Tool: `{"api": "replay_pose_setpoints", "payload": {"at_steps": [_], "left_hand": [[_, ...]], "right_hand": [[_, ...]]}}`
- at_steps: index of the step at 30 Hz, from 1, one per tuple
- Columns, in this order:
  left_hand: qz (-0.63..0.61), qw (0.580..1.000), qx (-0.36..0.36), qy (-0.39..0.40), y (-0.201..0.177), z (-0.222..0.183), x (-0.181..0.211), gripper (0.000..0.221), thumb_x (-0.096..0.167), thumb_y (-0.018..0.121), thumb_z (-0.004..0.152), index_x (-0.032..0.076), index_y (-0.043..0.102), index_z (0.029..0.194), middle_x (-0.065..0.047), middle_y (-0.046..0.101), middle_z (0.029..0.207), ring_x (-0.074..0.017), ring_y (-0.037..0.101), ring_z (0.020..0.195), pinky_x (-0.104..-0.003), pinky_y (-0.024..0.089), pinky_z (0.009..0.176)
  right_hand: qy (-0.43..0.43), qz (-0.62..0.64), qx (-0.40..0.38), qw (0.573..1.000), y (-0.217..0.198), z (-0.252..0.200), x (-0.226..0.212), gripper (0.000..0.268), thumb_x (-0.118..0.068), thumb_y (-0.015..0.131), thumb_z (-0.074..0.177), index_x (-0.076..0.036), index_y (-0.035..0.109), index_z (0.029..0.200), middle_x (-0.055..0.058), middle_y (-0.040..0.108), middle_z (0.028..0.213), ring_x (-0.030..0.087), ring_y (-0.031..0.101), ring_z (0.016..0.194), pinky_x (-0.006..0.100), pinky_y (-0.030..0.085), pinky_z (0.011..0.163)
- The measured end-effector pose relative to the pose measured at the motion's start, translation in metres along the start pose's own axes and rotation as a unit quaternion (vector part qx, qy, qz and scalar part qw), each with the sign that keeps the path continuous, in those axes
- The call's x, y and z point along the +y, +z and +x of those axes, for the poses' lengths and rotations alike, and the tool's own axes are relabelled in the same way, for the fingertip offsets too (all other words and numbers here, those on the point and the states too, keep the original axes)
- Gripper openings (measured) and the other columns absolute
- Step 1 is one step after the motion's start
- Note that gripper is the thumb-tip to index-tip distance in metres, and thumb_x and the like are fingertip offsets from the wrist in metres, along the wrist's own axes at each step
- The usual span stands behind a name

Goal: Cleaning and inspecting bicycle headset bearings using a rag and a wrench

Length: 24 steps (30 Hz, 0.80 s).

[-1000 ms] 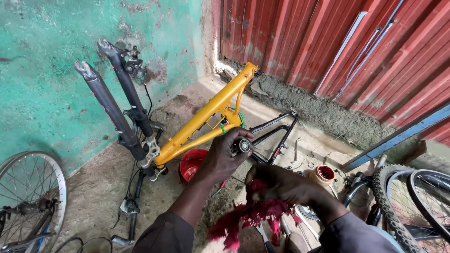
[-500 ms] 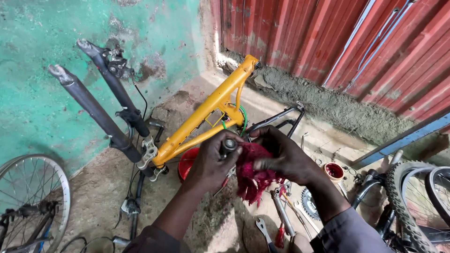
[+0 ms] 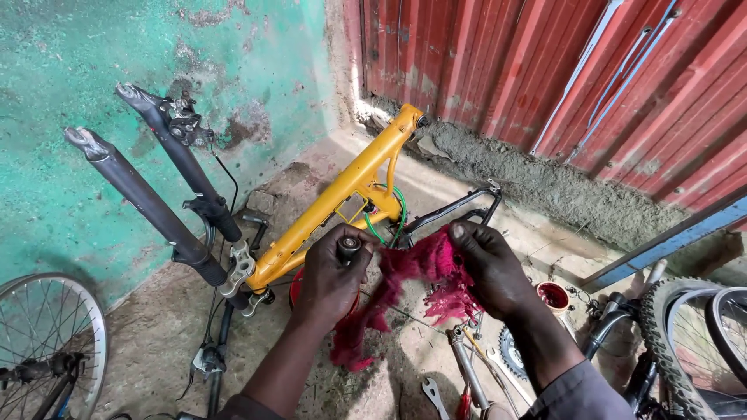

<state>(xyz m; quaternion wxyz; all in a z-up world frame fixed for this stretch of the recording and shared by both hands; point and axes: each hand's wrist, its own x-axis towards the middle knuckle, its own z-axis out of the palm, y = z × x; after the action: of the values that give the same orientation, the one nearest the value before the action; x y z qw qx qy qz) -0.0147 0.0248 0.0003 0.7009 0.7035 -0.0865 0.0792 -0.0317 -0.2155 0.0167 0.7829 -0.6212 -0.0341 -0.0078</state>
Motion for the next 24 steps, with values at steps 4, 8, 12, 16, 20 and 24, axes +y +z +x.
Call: {"api": "replay_pose_setpoints", "payload": {"at_steps": [4, 8, 12, 16, 20, 24], "left_hand": [[-0.028, 0.999, -0.015, 0.032, 0.007, -0.006, 0.005, 0.009, 0.008, 0.073, 0.090, 0.004, 0.074, 0.099, -0.012, 0.071, 0.076, -0.0109, 0.060, 0.046, -0.024, 0.051, 0.047], [0.002, 0.997, -0.038, 0.071, 0.011, -0.021, 0.042, 0.050, 0.022, 0.099, 0.064, 0.008, 0.079, 0.107, -0.013, 0.078, 0.099, -0.0145, 0.069, 0.092, -0.035, 0.057, 0.088], [0.054, 0.984, -0.102, 0.139, -0.003, -0.015, 0.038, 0.028, 0.010, 0.089, 0.076, 0.008, 0.078, 0.102, -0.012, 0.077, 0.099, -0.0267, 0.074, 0.099, -0.040, 0.054, 0.093], [0.100, 0.976, -0.133, 0.139, -0.008, -0.019, 0.040, 0.045, 0.002, 0.087, 0.073, 0.009, 0.076, 0.116, -0.017, 0.076, 0.105, -0.0332, 0.072, 0.104, -0.047, 0.053, 0.094], [0.114, 0.973, -0.141, 0.140, -0.004, -0.017, 0.036, 0.037, -0.001, 0.083, 0.077, 0.009, 0.077, 0.112, -0.016, 0.076, 0.104, -0.0343, 0.073, 0.103, -0.045, 0.054, 0.095], [0.160, 0.979, -0.070, 0.106, -0.004, -0.021, 0.042, 0.025, -0.002, 0.074, 0.080, 0.012, 0.076, 0.100, -0.015, 0.076, 0.085, -0.0371, 0.076, 0.091, -0.042, 0.058, 0.080]], "right_hand": [[0.050, 0.095, 0.044, 0.993, 0.004, 0.007, 0.018, 0.029, -0.018, 0.065, 0.104, 0.004, 0.067, 0.085, 0.014, 0.063, 0.063, 0.021, 0.065, 0.053, 0.030, 0.053, 0.056], [0.082, 0.136, 0.063, 0.985, 0.040, -0.006, -0.022, 0.030, -0.022, 0.070, 0.101, 0.003, 0.066, 0.083, 0.014, 0.063, 0.064, 0.022, 0.065, 0.053, 0.027, 0.051, 0.050], [0.113, 0.134, 0.065, 0.982, 0.041, -0.009, -0.031, 0.030, -0.022, 0.070, 0.101, 0.002, 0.067, 0.085, 0.013, 0.065, 0.066, 0.021, 0.066, 0.053, 0.026, 0.052, 0.045], [0.145, 0.128, 0.080, 0.978, 0.036, -0.010, -0.029, 0.030, -0.025, 0.071, 0.101, -0.001, 0.064, 0.084, 0.016, 0.067, 0.066, 0.027, 0.069, 0.055, 0.025, 0.051, 0.043], [0.139, 0.111, 0.070, 0.982, 0.035, -0.007, -0.018, 0.030, -0.027, 0.071, 0.099, -0.002, 0.065, 0.083, 0.016, 0.066, 0.064, 0.029, 0.071, 0.054, 0.025, 0.051, 0.041], [0.045, -0.182, 0.097, 0.978, 0.022, 0.003, -0.004, 0.035, -0.033, 0.070, 0.100, 0.001, 0.070, 0.092, 0.020, 0.067, 0.073, 0.039, 0.069, 0.070, 0.040, 0.052, 0.058]]}}
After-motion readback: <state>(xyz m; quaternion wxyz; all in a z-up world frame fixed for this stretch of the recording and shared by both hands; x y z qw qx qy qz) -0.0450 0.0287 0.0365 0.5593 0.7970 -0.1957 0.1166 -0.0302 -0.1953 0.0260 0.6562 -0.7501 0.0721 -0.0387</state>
